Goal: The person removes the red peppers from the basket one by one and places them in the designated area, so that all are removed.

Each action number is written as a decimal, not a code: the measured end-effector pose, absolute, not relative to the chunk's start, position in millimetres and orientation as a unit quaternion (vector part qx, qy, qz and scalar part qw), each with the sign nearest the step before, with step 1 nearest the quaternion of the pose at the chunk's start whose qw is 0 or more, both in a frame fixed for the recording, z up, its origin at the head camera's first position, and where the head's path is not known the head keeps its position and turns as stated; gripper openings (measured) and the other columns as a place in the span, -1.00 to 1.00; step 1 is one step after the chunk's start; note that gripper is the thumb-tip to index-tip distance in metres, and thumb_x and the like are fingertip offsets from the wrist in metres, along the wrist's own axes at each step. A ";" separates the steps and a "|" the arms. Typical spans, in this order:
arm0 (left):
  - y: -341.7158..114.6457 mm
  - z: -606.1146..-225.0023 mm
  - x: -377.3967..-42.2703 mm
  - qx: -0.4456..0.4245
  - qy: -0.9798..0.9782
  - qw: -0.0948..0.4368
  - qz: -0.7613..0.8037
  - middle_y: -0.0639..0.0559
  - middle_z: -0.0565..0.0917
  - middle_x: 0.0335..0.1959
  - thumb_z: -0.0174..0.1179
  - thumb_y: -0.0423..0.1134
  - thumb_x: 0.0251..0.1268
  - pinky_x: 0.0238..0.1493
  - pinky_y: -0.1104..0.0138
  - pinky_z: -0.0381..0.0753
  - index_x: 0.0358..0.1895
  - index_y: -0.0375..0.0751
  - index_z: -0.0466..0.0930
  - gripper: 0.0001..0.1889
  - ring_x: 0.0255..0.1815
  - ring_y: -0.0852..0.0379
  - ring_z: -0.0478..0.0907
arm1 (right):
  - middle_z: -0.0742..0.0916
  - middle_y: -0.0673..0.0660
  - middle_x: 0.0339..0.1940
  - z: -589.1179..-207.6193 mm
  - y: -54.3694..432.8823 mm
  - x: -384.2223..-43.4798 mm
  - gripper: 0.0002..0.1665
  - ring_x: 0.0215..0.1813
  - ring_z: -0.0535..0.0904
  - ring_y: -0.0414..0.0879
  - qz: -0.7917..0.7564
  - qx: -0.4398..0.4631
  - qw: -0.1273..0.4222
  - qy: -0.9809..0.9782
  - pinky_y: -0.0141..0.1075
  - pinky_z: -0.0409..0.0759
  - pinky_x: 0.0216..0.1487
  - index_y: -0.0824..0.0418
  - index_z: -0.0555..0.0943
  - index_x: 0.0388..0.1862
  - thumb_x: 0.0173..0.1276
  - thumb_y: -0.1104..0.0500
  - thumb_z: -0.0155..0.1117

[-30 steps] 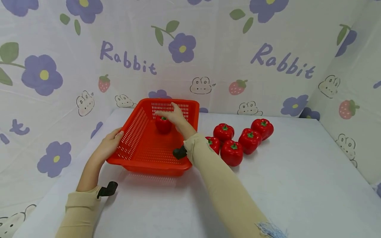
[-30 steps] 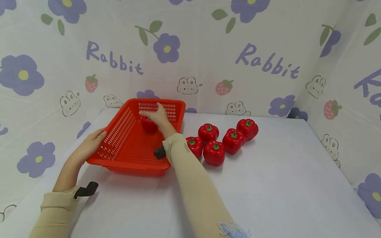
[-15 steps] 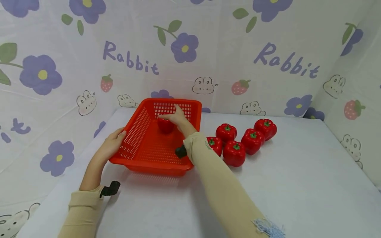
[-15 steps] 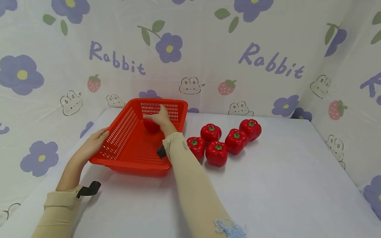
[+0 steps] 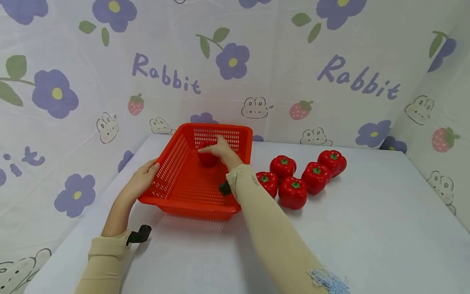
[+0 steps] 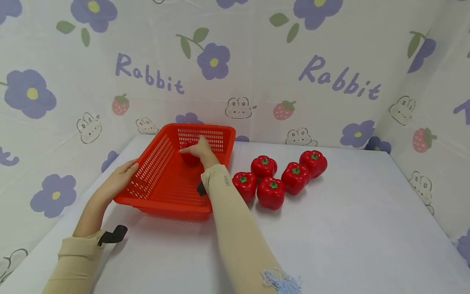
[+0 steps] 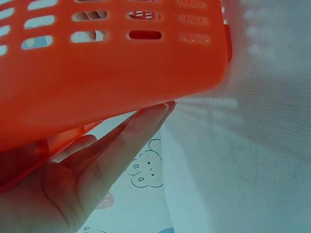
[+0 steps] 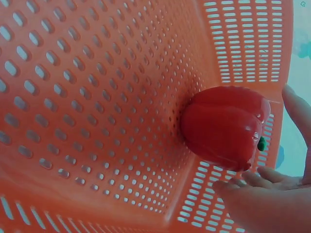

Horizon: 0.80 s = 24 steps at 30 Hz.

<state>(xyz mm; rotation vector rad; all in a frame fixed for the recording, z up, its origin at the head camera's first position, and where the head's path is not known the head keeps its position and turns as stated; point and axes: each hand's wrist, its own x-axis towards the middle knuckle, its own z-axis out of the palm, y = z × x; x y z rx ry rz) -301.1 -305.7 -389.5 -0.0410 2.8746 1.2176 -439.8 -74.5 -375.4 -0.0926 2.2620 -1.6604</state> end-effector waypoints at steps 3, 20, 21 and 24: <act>-304.0 -388.3 -299.2 -0.012 0.918 0.009 0.396 -0.38 0.41 0.29 -0.36 0.06 0.60 -0.20 0.39 0.54 0.54 -0.24 0.04 -0.38 -0.08 -0.08 0.58 | 0.27 0.17 0.54 -377.1 -74.9 -439.4 0.08 0.52 0.22 0.08 -0.566 -0.034 0.169 0.806 -0.07 0.19 0.53 0.10 0.04 0.58 0.19 0.17 0.45; -299.7 -390.6 -287.0 -0.022 0.917 0.010 0.399 -0.37 0.40 0.30 -0.37 0.07 0.60 -0.20 0.39 0.53 0.54 -0.23 0.04 -0.38 -0.04 -0.10 0.57 | 0.43 0.23 0.43 -386.0 -66.9 -436.0 -0.16 0.42 0.36 0.10 -0.506 -0.068 0.112 0.852 -0.12 0.39 0.41 0.28 0.30 0.45 0.21 0.29 0.41; -299.6 -391.3 -287.4 -0.021 0.916 0.009 0.400 -0.37 0.40 0.29 -0.36 0.06 0.60 -0.21 0.39 0.55 0.54 -0.23 0.04 -0.38 -0.05 -0.10 0.58 | 0.44 0.23 0.42 -386.4 -66.2 -436.0 -0.17 0.41 0.36 0.10 -0.509 -0.068 0.106 0.851 -0.13 0.40 0.41 0.28 0.31 0.44 0.20 0.29 0.42; -299.3 -392.6 -288.2 -0.019 0.917 0.005 0.397 -0.37 0.41 0.29 -0.36 0.05 0.60 -0.21 0.39 0.54 0.53 -0.23 0.04 -0.39 -0.05 -0.10 0.58 | 0.47 0.23 0.40 -386.4 -64.6 -435.4 -0.20 0.40 0.38 0.10 -0.524 -0.067 0.087 0.845 -0.12 0.40 0.40 0.29 0.36 0.41 0.18 0.30 0.43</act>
